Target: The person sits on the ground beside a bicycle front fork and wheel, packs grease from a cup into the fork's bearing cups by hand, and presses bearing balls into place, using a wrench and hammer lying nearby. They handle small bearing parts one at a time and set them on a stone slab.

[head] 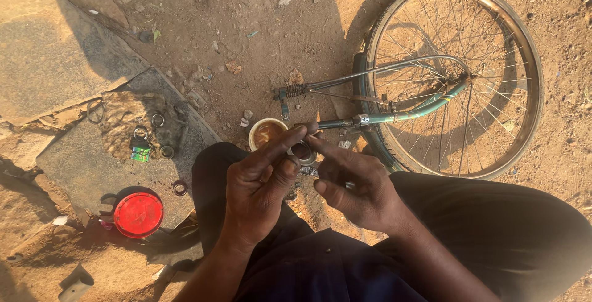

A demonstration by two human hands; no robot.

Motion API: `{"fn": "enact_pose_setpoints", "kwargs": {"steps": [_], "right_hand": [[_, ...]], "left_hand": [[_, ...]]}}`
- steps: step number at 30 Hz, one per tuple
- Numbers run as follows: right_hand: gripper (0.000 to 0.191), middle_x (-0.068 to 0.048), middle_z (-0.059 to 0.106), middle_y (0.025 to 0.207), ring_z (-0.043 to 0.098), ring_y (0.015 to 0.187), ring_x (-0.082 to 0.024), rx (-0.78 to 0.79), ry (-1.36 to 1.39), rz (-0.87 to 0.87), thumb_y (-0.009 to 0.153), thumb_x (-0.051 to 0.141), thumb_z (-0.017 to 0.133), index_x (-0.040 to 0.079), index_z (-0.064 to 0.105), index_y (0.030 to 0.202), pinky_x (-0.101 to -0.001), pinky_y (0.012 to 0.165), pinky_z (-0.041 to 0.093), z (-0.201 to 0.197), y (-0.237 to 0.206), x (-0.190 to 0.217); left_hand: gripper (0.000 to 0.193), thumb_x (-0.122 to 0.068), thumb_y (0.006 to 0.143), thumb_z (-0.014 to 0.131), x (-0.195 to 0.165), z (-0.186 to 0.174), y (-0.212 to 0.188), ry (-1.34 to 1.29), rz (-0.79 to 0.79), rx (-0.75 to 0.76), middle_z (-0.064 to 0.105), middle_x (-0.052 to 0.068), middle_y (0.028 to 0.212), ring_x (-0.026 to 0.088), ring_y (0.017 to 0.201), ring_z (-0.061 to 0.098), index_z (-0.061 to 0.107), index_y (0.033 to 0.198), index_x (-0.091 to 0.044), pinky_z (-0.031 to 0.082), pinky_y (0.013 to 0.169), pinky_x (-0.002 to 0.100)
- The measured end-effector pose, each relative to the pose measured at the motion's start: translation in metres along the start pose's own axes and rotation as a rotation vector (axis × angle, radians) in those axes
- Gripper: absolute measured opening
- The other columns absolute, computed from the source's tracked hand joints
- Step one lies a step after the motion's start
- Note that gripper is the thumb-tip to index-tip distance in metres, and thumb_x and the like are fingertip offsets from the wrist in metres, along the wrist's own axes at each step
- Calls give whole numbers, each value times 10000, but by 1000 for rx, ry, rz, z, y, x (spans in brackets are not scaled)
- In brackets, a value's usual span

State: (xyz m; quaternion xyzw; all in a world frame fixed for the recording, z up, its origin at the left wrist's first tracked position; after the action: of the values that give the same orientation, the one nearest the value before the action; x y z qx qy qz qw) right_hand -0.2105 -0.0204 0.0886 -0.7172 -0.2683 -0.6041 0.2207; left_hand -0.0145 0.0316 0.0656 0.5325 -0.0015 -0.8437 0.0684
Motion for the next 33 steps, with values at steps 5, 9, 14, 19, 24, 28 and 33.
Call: {"fn": "enact_pose_setpoints", "kwargs": {"steps": [5, 9, 14, 19, 24, 28, 33], "right_hand": [[641, -12, 638, 801, 586, 690, -96, 193, 127, -13, 959, 31, 747, 52, 536, 1564, -263, 608, 461, -4, -2, 10], [804, 1, 620, 844, 589, 715, -68, 40, 37, -39, 957, 74, 738, 55, 287, 1623, -252, 615, 476, 12, 3, 10], [692, -18, 620, 812, 548, 639, -80, -93, -607, -229, 915, 78, 765, 102, 469, 1540, -278, 568, 463, 15, 3, 4], [668, 14, 614, 763, 562, 632, -62, -7, -100, -62, 968, 61, 731, 63, 449, 1573, -258, 575, 482, 2, 1, -1], [658, 19, 592, 728, 551, 619, -61, 133, 56, -46, 977, 45, 737, 67, 463, 1574, -246, 563, 455, 3, -2, 9], [732, -41, 664, 955, 602, 688, -60, -3, -170, -110, 953, 66, 732, 45, 368, 1588, -231, 589, 498, 16, 3, 12], [669, -14, 608, 821, 553, 652, -73, -127, -500, -270, 946, 53, 737, 76, 445, 1548, -255, 582, 456, 19, 5, 9]], "left_hand": [[443, -194, 1075, 649, 2, 6, -1, -78, 21, -79, 628, 171, 1461, 286, 1372, 637, 556, 1479, -40, 577, 1170, 417], [471, -152, 1044, 692, 2, 15, 0, -80, 36, -98, 591, 166, 1469, 267, 1323, 632, 558, 1478, -27, 582, 1127, 413], [430, -160, 1051, 668, 2, 9, 2, -150, 25, -138, 612, 175, 1473, 279, 1332, 671, 561, 1451, -45, 604, 1121, 412], [424, -150, 1056, 649, 3, 4, -3, -30, -42, -25, 632, 193, 1508, 255, 1216, 659, 593, 1458, -27, 598, 1061, 386], [433, -124, 1059, 660, 2, 7, -2, -127, 35, -86, 609, 176, 1483, 280, 1365, 648, 555, 1472, -47, 558, 1148, 415], [462, -85, 1017, 710, -1, 13, 1, -55, 63, -77, 535, 154, 1496, 268, 1358, 603, 565, 1451, -20, 585, 1121, 415], [405, -121, 1057, 673, -3, 12, 2, -81, 99, -129, 576, 171, 1530, 275, 1338, 669, 588, 1444, -34, 609, 1122, 407]]}}
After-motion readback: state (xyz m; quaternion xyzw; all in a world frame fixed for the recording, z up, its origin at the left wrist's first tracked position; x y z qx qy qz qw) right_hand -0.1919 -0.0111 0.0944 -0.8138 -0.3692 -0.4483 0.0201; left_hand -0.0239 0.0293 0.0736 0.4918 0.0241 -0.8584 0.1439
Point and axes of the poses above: each hand's wrist, its own y-axis towards the middle knuckle, its own z-axis out of the palm, x = y × z, the point moved 1 cm from there along y, towards the middle knuckle
